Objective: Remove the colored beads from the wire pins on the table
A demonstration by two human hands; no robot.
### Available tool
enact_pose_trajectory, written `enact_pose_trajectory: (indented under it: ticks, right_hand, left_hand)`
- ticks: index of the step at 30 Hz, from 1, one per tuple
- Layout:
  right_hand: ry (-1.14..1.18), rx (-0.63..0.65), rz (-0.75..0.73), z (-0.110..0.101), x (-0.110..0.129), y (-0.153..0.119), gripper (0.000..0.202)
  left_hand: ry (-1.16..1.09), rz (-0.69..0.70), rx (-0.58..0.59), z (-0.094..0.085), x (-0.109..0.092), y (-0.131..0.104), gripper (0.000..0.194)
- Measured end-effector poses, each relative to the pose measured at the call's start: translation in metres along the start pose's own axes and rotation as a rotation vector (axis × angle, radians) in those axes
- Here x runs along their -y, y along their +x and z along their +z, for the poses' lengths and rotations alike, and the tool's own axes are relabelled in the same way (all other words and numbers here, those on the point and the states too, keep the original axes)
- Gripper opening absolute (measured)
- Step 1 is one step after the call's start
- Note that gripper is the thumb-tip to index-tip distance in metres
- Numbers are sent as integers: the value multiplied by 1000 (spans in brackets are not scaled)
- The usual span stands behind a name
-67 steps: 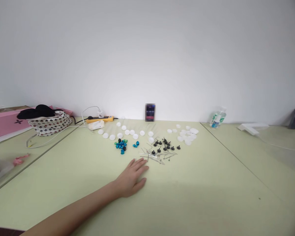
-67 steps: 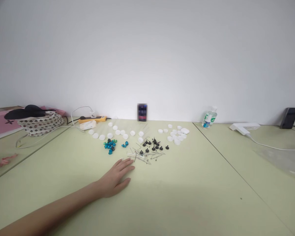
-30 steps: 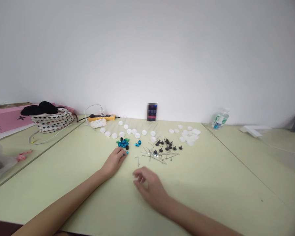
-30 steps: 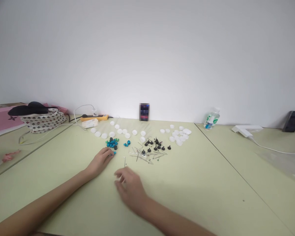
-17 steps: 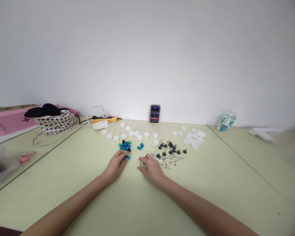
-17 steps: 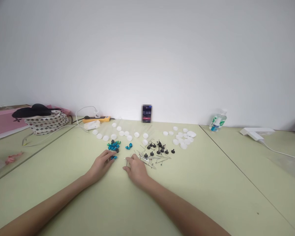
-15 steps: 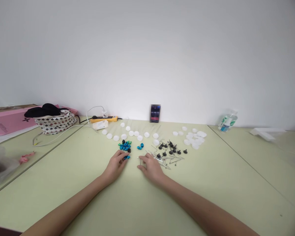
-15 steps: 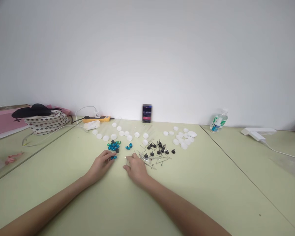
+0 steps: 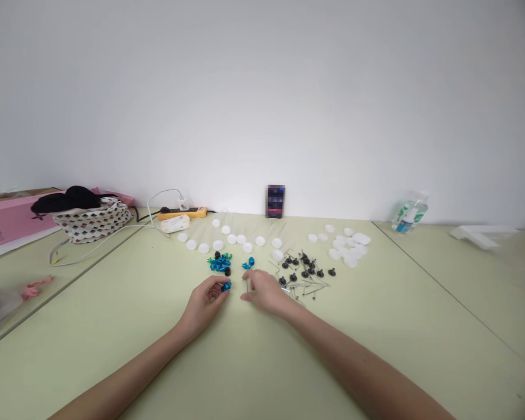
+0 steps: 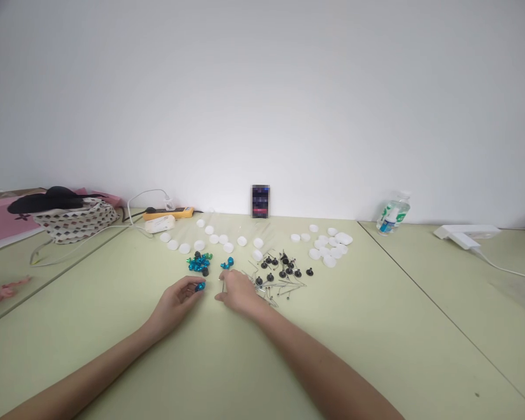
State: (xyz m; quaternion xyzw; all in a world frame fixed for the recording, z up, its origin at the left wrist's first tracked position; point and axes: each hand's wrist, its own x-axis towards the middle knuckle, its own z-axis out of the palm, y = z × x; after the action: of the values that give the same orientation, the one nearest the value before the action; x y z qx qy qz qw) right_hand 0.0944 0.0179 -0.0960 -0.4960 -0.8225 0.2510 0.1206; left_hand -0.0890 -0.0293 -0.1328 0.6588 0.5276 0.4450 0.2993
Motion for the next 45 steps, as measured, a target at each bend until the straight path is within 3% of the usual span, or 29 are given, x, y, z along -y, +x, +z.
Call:
enact_pose_trajectory:
  ticks: [10, 18, 23, 29, 36, 41, 45]
  right_hand:
    - [-11, 180, -38, -18, 3, 28, 52]
    - [-19, 213, -83, -19, 2, 32, 55]
    - [43, 148, -218, -14, -5, 27, 49]
    - [178, 131, -270, -7, -11, 22, 42]
    - [355, -115, -308, -5, -4, 7, 11]
    - [615, -247, -285, 0, 0, -7, 12]
    - [686, -317, -277, 5, 4, -13, 13]
  left_hand:
    - [-63, -52, 43, 1, -6, -2, 22]
    - [-56, -73, 49, 1, -4, -1, 20]
    - [-87, -82, 44, 1, -5, -1, 18]
    - [-107, -100, 41, 2, -5, -3, 22]
    - [-125, -160, 84, 3, -13, -6, 26]
    - [-255, -236, 140, 7, -25, -10, 28]
    - [-316, -253, 198, 11, -31, -13, 26]
